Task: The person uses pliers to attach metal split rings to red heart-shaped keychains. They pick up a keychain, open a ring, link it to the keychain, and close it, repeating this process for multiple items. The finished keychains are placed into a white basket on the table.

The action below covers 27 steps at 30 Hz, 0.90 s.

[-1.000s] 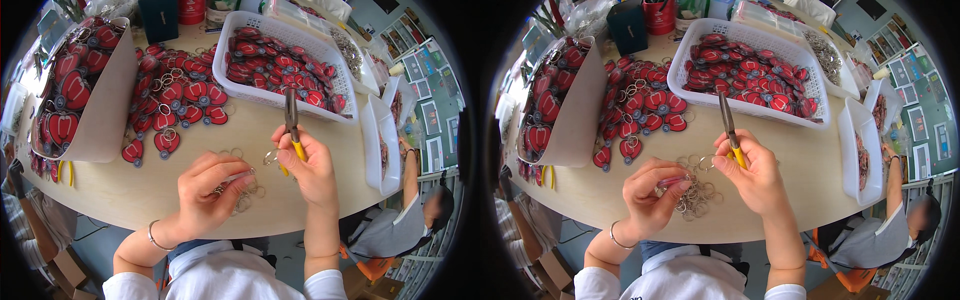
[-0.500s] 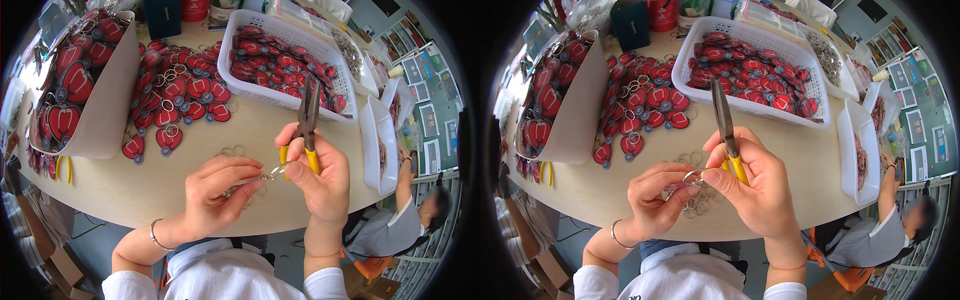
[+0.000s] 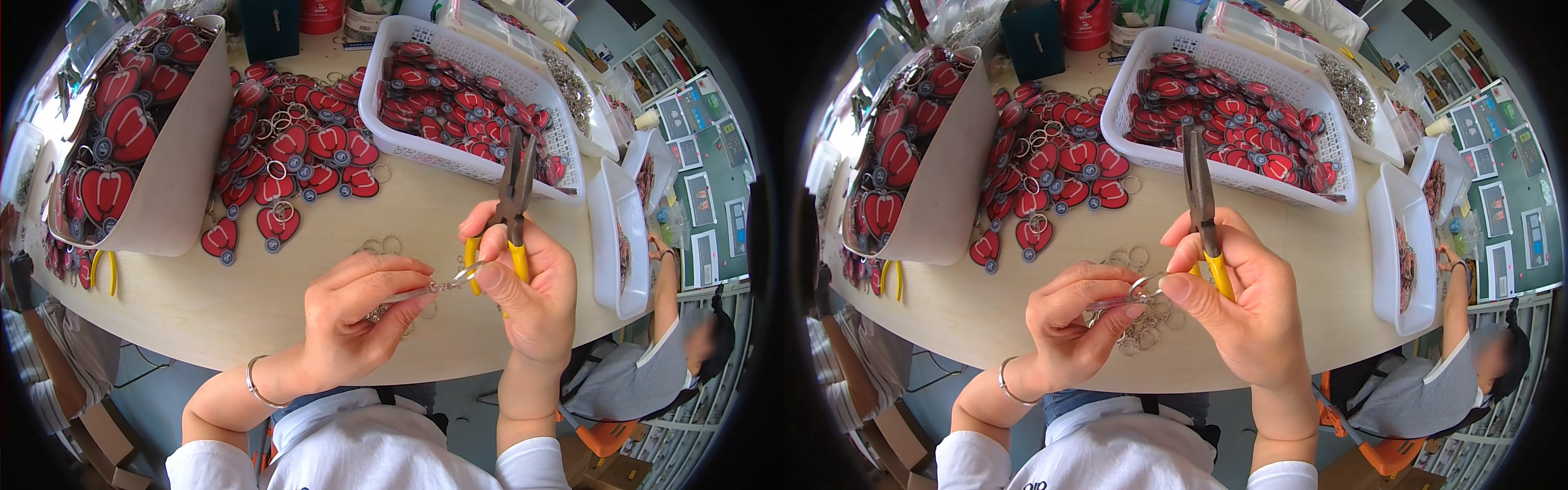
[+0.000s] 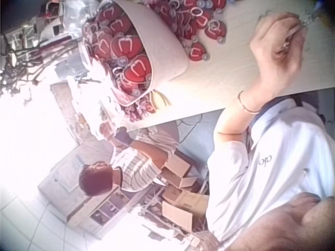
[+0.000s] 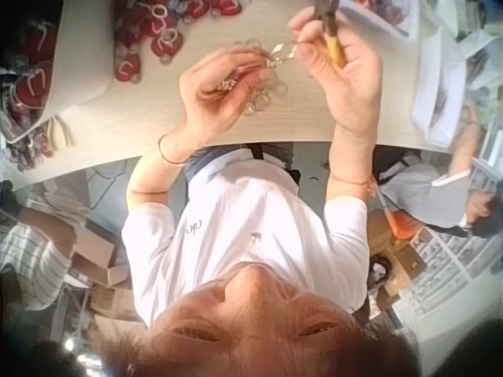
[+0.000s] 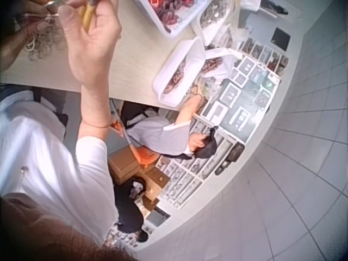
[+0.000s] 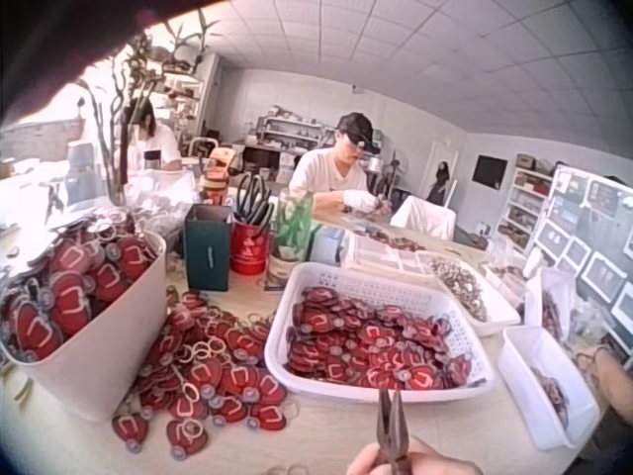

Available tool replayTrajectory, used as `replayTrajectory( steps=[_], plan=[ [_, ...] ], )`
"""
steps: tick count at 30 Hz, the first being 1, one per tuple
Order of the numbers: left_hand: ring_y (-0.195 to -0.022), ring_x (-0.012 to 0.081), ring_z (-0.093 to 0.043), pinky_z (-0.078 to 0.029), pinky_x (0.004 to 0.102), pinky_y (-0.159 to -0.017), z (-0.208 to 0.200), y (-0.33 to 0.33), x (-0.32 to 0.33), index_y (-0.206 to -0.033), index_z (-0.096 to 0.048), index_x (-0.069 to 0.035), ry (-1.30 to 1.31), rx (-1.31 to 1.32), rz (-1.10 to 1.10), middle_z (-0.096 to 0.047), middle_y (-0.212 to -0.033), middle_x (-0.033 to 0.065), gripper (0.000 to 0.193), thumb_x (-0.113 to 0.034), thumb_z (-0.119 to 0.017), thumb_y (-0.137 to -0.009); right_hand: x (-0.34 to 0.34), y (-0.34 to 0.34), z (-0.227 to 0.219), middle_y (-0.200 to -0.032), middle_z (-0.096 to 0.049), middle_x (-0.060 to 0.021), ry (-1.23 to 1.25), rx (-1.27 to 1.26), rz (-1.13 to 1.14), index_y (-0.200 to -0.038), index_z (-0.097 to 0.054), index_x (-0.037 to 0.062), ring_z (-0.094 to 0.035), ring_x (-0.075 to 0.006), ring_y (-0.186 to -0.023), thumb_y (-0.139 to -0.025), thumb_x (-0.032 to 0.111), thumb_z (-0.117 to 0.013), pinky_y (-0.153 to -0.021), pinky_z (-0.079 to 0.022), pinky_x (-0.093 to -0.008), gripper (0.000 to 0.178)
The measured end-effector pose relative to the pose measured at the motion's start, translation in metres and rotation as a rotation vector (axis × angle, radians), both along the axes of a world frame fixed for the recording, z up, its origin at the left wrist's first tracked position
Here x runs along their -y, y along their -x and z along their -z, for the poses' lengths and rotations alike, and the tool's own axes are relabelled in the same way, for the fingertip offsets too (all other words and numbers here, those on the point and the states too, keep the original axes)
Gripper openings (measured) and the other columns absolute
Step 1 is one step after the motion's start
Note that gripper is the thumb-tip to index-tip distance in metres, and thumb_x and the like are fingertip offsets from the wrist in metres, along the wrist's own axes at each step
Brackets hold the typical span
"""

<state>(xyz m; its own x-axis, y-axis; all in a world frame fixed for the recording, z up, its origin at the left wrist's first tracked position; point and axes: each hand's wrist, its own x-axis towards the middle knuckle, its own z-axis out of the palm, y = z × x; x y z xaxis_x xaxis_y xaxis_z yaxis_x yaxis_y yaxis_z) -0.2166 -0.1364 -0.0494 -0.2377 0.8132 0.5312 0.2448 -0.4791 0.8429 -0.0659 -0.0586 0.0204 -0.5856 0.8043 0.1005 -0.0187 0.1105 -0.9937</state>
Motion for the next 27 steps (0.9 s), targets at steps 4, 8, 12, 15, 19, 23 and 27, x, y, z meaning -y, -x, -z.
replayTrajectory(
  steps=[4,8,12,15,19,23,27],
  plan=[
    [-0.070,0.0165,-0.061,-0.049,0.0243,-0.061,0.000,0.000,0.000,-0.085,-0.065,0.004,-0.008,-0.008,-0.003,-0.067,-0.088,0.0147,0.018,0.006,-0.074,-0.070,-0.001,-0.002,0.001,-0.101,-0.052,-0.0046,0.003,-0.003,0.002,-0.084,-0.056,0.0010,-0.045,-0.0091,-0.085,-0.083,0.011,-0.070,-0.078,-0.038,-0.0223,0.016],
    [-0.069,0.0166,-0.060,-0.048,0.0253,-0.060,-0.001,0.001,-0.001,-0.085,-0.065,0.004,-0.023,-0.018,-0.002,-0.067,-0.087,0.0142,0.018,0.006,-0.074,-0.069,-0.001,-0.001,0.001,-0.101,-0.052,-0.0048,0.008,-0.015,0.013,-0.084,-0.057,0.0008,-0.045,-0.0091,-0.085,-0.082,0.011,-0.070,-0.078,-0.038,-0.0220,0.017],
    [-0.068,0.0170,-0.060,-0.047,0.0258,-0.060,-0.001,0.001,0.000,-0.085,-0.065,0.003,-0.020,-0.011,0.001,-0.067,-0.087,0.0144,0.019,0.006,-0.074,-0.069,-0.002,-0.001,0.002,-0.102,-0.052,-0.0053,0.009,-0.034,0.020,-0.084,-0.056,0.0007,-0.045,-0.0091,-0.085,-0.082,0.010,-0.070,-0.077,-0.038,-0.0221,0.016],
    [-0.067,0.0183,-0.059,-0.047,0.0269,-0.058,0.001,0.001,0.000,-0.086,-0.066,0.002,-0.035,-0.013,-0.015,-0.067,-0.087,0.0134,0.020,0.006,-0.073,-0.068,-0.001,-0.003,0.002,-0.101,-0.052,-0.0058,-0.015,-0.031,0.037,-0.083,-0.057,0.0001,-0.046,-0.0102,-0.085,-0.081,0.009,-0.070,-0.077,-0.039,-0.0225,0.016],
    [-0.067,0.0214,-0.059,-0.048,0.0294,-0.057,-0.001,0.003,-0.003,-0.087,-0.067,0.000,-0.125,-0.092,-0.081,-0.067,-0.088,0.0115,0.024,0.006,-0.071,-0.064,0.007,-0.008,-0.007,-0.101,-0.054,-0.0068,-0.016,0.052,0.085,-0.080,-0.059,-0.0014,-0.050,-0.0134,-0.089,-0.080,0.011,-0.071,-0.078,-0.040,-0.0247,0.017],
    [-0.071,0.0244,-0.060,-0.049,0.0302,-0.062,-0.003,0.010,-0.001,-0.088,-0.066,0.002,-0.246,-0.252,-0.118,-0.067,-0.090,0.0134,0.024,0.008,-0.066,-0.065,0.017,-0.021,-0.006,-0.094,-0.058,-0.0096,-0.320,0.210,0.062,-0.072,-0.059,-0.0027,-0.055,-0.0196,-0.087,-0.077,0.018,-0.073,-0.074,-0.044,-0.0293,0.025],
    [-0.076,0.0244,-0.061,-0.051,0.0302,-0.065,-0.006,0.017,0.003,-0.089,-0.067,-0.002,-0.299,-0.387,-0.121,-0.066,-0.093,0.0103,0.027,0.006,-0.069,-0.064,0.020,-0.040,0.004,-0.088,-0.059,-0.0114,-0.617,0.371,-0.051,-0.062,-0.054,-0.0010,-0.058,-0.0261,-0.079,-0.074,0.024,-0.075,-0.066,-0.047,-0.0339,0.035]
  ],
)
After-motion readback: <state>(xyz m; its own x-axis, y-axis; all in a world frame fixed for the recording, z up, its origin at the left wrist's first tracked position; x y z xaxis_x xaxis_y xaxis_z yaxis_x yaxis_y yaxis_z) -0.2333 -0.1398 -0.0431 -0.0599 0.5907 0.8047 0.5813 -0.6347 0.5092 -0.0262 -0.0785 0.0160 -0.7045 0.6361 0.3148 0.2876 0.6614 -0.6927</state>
